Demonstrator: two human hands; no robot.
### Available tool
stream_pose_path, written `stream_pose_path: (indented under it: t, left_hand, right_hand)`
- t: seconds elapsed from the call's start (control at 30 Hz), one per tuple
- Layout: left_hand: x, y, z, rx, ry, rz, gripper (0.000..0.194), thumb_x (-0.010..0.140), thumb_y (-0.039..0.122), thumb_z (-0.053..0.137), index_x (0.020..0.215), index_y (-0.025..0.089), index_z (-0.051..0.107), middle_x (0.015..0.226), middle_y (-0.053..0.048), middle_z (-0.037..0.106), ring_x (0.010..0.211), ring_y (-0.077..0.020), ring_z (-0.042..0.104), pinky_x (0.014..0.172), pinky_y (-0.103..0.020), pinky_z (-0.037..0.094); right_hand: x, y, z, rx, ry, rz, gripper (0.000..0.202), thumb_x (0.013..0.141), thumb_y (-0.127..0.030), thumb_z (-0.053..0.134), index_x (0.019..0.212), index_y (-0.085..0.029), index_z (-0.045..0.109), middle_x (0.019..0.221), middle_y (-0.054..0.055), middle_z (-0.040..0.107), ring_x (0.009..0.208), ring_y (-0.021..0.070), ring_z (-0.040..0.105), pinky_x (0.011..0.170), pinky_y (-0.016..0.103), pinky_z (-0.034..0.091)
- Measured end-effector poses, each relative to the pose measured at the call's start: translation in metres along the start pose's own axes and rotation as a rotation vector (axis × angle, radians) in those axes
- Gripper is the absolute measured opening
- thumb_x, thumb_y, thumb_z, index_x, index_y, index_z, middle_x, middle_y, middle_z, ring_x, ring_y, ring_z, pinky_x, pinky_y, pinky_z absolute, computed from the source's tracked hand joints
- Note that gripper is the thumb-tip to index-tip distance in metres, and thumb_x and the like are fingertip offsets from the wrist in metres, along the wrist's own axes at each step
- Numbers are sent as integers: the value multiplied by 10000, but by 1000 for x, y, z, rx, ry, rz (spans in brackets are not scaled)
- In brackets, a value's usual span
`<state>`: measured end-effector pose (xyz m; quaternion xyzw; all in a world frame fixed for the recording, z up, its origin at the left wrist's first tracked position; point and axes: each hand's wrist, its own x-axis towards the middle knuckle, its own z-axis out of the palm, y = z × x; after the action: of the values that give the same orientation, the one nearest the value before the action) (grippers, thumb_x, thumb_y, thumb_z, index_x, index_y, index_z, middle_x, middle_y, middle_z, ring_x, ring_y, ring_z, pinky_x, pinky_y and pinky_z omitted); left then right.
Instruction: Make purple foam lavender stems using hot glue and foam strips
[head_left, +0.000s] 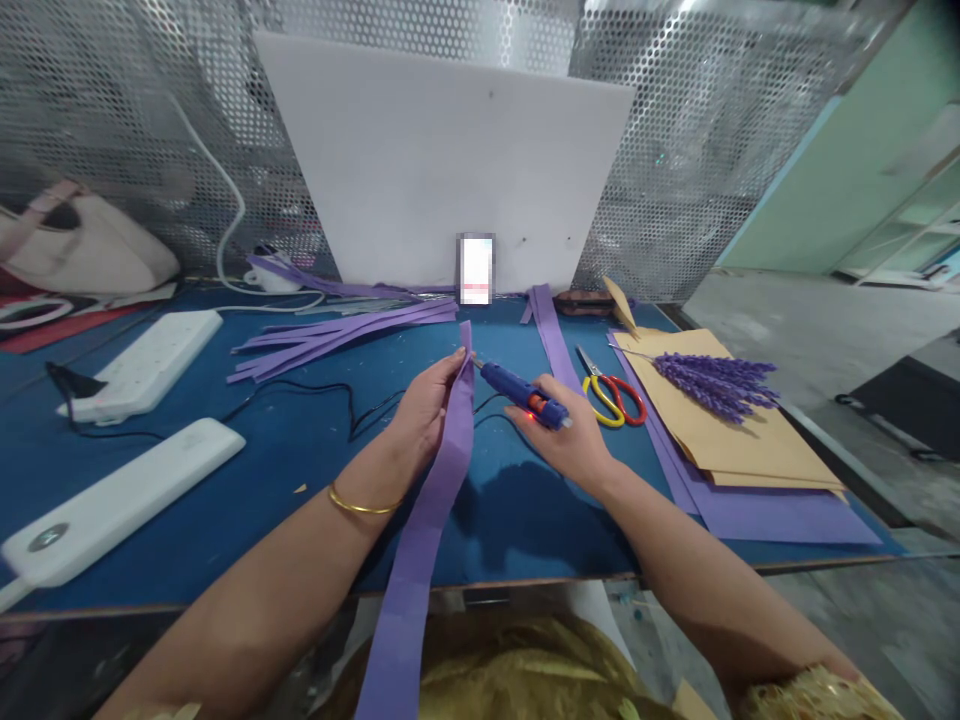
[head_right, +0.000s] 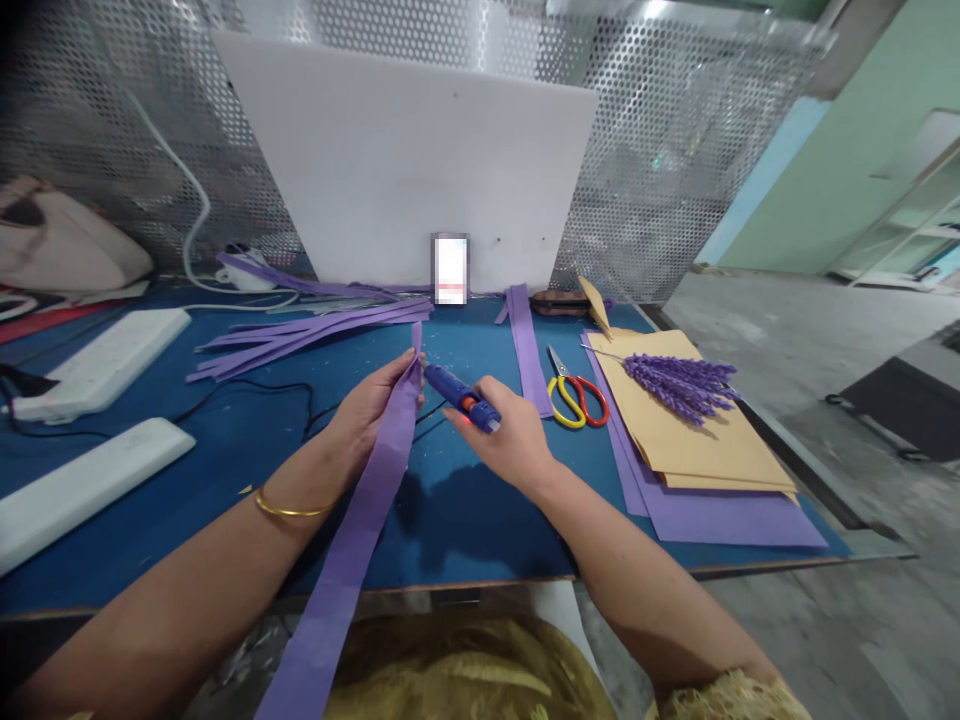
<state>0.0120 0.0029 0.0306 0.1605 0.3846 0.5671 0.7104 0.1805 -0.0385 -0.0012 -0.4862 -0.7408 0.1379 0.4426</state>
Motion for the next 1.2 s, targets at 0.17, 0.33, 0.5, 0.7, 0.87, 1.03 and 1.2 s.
stream_pose_path:
  t: [0.17,0.33,0.5,0.7,0.87,1.03,1.2]
  left_hand:
    - [1,0,-1,-12,4,11,223,889,144,651,668,115,651,524,19,582,408,-53,466,444,-172,413]
    - [1,0,-1,-10,9,11,192,852,149,696,668,122,651,534,22,588,422,-54,481,463,-168,432]
    - [0,1,0,-6,26,10,192,853,136,692,667,125,643,520,21,578,405,-59,478,435,-169,432]
    - [-1,2,2,-21,35,18,259,913,123,615,654,129,620,511,21,571,395,-55,474,425,-158,422]
    - [-4,4,4,-34,55,-3,263,915,134,619,652,129,615,502,20,571,386,-59,464,418,-164,417]
    - [-1,5,2,-53,48,11,253,928,134,606,675,125,619,509,25,574,386,-50,465,435,-157,413]
    - [1,5,0,-37,46,11,260,935,151,606,678,126,625,505,25,577,390,-53,472,439,-164,414]
  right_hand:
    - [0,-1,-1,-1,-4,-9,287,850,-440,648,777,-225,473,699,-22,520,614,130,426,576,250,322]
    - [-1,-1,-1,-11,-7,-13,295,850,-447,645,769,-227,465,700,-22,521,613,130,432,574,248,322]
    - [-1,-2,-1,-26,-8,-35,290,849,-439,641,765,-228,462,693,-23,517,606,129,426,573,248,320]
    - [-1,-3,-2,-30,-15,-35,279,850,-435,635,770,-229,465,695,-23,518,610,131,427,579,248,326]
    - [-1,-3,-2,-27,-20,-31,278,851,-443,630,772,-230,469,704,-20,525,620,135,439,587,250,333]
    - [-1,-4,-2,-14,-40,-22,273,850,-437,630,776,-229,469,708,-20,527,625,135,440,584,249,330]
    - [-1,-5,-3,1,-55,-14,285,847,-457,630,778,-227,477,709,-19,531,624,135,440,589,250,335]
